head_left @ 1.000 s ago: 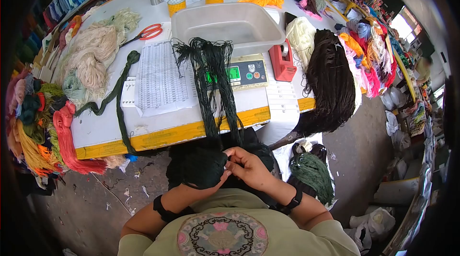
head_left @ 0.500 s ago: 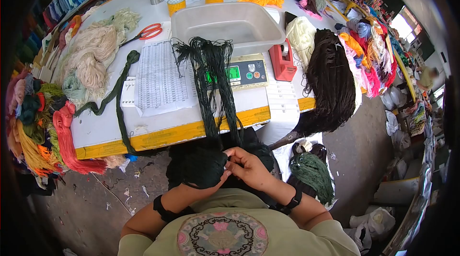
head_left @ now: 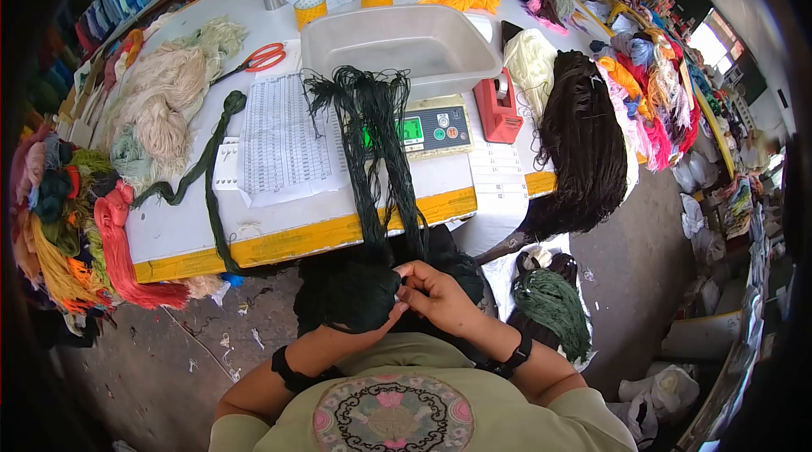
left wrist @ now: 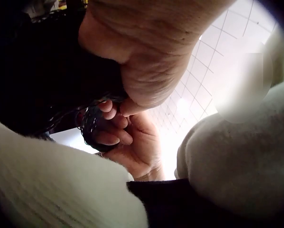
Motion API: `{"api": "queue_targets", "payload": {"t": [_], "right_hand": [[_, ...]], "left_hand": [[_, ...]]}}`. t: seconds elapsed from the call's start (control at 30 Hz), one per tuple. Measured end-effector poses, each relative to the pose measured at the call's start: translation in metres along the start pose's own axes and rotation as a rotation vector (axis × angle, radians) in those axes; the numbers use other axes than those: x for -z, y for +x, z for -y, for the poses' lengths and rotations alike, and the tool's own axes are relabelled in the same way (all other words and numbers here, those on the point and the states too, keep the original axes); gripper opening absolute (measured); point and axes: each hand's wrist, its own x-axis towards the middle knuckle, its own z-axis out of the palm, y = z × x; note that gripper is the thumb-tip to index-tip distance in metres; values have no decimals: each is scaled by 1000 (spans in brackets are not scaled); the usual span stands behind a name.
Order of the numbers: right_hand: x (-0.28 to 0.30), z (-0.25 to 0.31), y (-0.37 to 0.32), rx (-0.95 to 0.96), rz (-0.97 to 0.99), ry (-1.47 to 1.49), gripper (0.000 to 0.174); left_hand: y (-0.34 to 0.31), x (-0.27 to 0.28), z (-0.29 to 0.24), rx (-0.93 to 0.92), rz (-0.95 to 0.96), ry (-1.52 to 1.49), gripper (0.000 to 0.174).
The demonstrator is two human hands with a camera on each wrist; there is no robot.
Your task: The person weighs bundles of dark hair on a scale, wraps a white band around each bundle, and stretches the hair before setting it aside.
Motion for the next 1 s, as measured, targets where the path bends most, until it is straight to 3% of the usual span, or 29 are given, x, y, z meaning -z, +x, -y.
{"api": "queue_targets", "payload": {"t": [0.6,0.67,1.0], "right_hand": [[-1,2,2,-5,-2,-27,18],[-1,5,2,-6,-1,-44,19],[-2,6,4,12,0,-46,18]], "left_hand": [[-1,2,0,63,31,-65,43],[0,0,2,-6,-46,-38,46],[0,1,4,-13,-41,-32,47]]}}
